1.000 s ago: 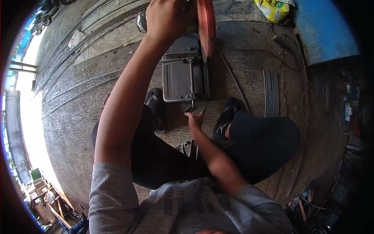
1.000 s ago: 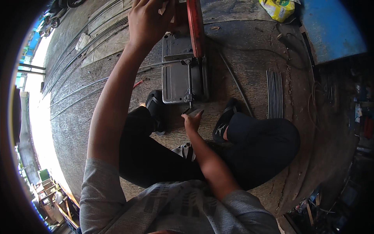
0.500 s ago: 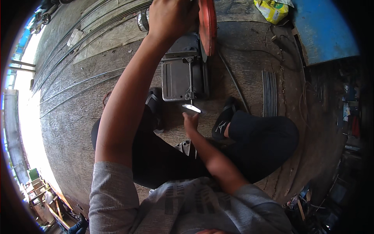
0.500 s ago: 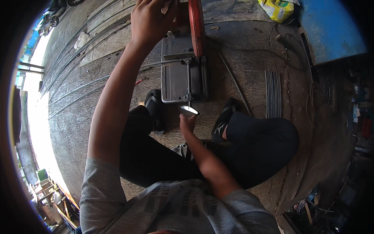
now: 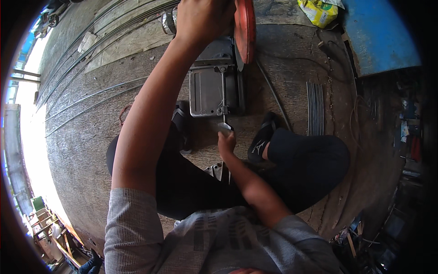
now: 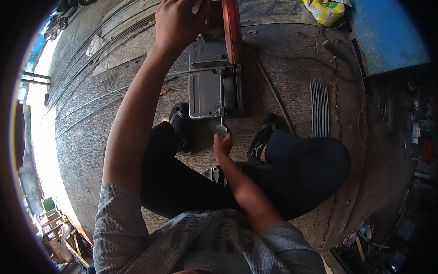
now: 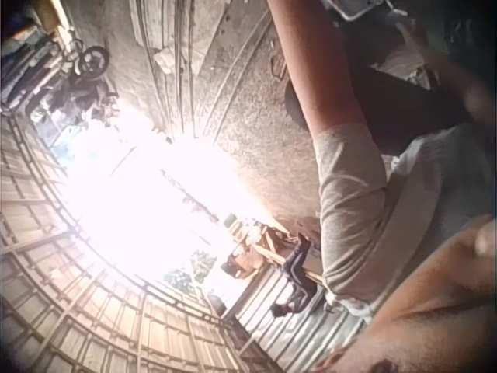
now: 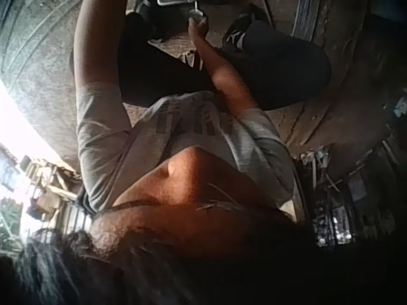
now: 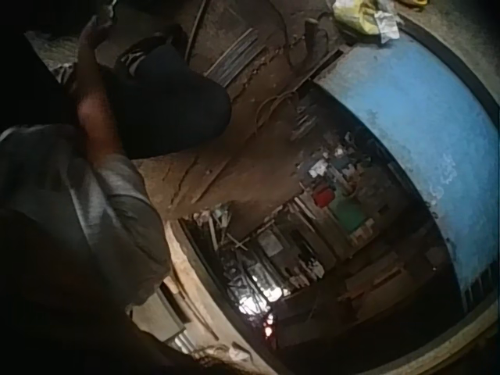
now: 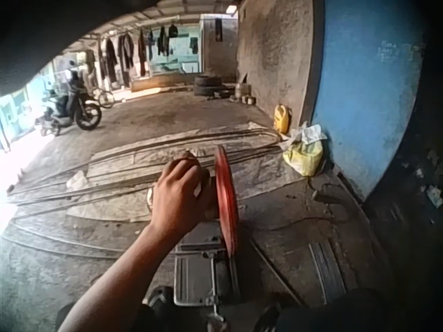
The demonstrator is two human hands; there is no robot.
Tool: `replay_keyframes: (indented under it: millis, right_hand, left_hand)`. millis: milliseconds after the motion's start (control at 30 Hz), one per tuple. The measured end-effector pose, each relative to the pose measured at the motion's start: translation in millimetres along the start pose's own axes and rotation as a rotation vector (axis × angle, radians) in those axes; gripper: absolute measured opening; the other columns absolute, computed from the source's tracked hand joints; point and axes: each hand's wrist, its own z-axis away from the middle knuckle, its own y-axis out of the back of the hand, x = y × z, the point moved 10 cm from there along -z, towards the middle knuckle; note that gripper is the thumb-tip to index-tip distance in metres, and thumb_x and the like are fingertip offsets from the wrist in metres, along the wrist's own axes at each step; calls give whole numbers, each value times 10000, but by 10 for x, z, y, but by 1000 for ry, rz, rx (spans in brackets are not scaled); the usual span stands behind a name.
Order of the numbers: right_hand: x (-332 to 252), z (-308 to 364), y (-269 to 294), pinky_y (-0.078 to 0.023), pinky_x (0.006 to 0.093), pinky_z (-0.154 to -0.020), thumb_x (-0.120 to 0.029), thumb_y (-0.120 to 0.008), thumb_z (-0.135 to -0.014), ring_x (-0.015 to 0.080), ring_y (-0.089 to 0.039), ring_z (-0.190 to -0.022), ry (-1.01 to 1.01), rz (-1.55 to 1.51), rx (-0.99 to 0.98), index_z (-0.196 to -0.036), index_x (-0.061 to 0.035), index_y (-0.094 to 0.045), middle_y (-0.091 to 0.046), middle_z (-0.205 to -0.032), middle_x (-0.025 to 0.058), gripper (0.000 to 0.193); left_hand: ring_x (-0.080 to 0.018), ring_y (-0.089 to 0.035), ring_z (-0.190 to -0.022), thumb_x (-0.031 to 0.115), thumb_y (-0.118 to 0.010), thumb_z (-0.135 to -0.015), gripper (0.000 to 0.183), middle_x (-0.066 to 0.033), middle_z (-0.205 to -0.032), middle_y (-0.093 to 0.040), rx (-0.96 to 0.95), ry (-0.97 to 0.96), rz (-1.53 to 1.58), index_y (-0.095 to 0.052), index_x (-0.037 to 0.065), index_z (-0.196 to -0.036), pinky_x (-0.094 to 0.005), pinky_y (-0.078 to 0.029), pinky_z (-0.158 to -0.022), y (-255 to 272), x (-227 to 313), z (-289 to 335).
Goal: Cutting thin metal rods using a circular metal saw.
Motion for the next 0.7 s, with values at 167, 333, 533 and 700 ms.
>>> replay_keyframes:
  millis: [167,333,533,700]
  right_hand:
    - [-424,-108,341,-323,379,-1060,-228,-639,-776,404,-405,-1267,265,77,198,-1397,119,-189,-370,-1353,351,841]
    - [-810,503,-321,-454,379,-926,-242,-610,-809,361,-570,-1105,375,17,-548,-1281,45,-477,-589,-1146,275,569]
    - [-475,515,-317,-503,357,-774,-188,-621,-818,258,-667,-848,248,-21,-254,-1063,-39,-653,-680,-904,137,289]
    - [-630,213,74,-505,322,-707,-149,-610,-808,224,-663,-773,289,34,-92,-966,-30,-653,-669,-835,115,203]
  left_hand:
    - [-316,-587,-926,105,-662,-754,115,-124,-910,-619,38,5,23,-635,25,-832,-407,-490,-791,-12,24,-85]
    - [-315,-587,-918,93,-657,-750,100,-126,-904,-618,39,4,-8,-633,28,-823,-407,-490,-790,30,-3,-85]
    - [-303,-556,-873,82,-639,-763,69,-124,-922,-606,-178,-203,99,-647,54,-825,-392,-489,-792,-69,66,-64]
    - [-211,-466,-1222,146,-686,-762,204,-77,-1223,-551,-313,-792,54,-656,178,-961,-413,-405,-949,-17,-17,1337]
